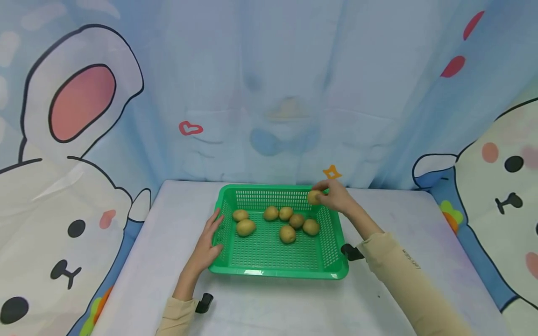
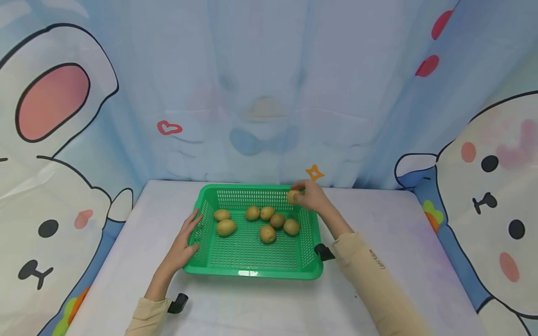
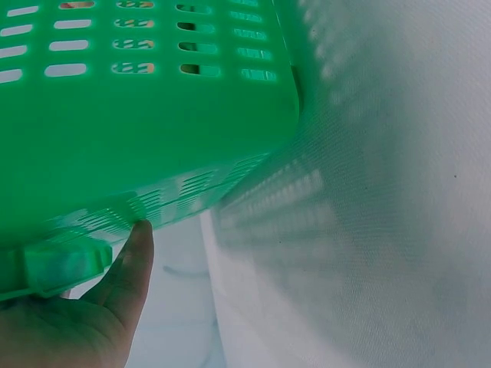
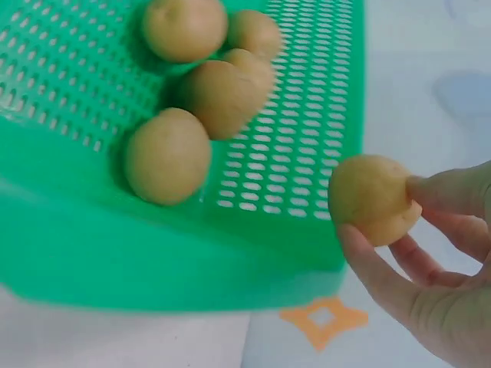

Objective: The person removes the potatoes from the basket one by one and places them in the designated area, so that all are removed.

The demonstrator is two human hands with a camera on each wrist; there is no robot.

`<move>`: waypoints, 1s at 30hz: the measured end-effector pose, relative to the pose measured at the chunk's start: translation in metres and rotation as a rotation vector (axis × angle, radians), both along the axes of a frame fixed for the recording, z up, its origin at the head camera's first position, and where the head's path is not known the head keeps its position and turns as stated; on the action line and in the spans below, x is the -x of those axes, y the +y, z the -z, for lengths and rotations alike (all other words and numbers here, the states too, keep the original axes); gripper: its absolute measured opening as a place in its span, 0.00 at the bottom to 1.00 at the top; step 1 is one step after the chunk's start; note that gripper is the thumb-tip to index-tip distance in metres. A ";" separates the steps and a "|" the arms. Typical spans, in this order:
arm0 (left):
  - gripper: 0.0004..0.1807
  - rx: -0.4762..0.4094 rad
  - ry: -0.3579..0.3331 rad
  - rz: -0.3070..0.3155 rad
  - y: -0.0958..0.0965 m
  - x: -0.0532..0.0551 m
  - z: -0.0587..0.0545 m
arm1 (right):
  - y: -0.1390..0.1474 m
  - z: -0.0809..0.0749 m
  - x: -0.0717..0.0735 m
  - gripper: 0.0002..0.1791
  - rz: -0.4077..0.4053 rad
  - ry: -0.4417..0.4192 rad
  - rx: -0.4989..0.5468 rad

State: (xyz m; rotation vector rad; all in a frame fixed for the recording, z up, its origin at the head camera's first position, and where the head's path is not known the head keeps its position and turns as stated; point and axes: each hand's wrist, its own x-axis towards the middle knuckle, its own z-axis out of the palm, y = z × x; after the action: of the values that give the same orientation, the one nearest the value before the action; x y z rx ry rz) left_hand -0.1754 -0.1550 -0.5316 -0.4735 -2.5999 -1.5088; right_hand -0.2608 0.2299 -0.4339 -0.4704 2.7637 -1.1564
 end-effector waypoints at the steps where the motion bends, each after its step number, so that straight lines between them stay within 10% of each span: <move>1: 0.46 -0.001 0.000 -0.001 0.000 0.000 0.000 | 0.004 -0.002 0.000 0.18 0.006 -0.025 0.033; 14: 0.46 -0.012 0.012 0.009 -0.001 -0.001 0.000 | 0.073 0.000 0.000 0.26 0.164 -0.284 0.307; 30: 0.46 -0.020 -0.001 0.004 -0.001 0.001 0.002 | 0.125 0.063 -0.015 0.29 0.333 -0.439 0.328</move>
State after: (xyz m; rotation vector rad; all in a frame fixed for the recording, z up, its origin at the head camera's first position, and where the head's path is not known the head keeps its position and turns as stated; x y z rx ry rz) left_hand -0.1766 -0.1560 -0.5332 -0.4768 -2.5837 -1.5357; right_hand -0.2459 0.3552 -0.4966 0.2150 2.3299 -1.5711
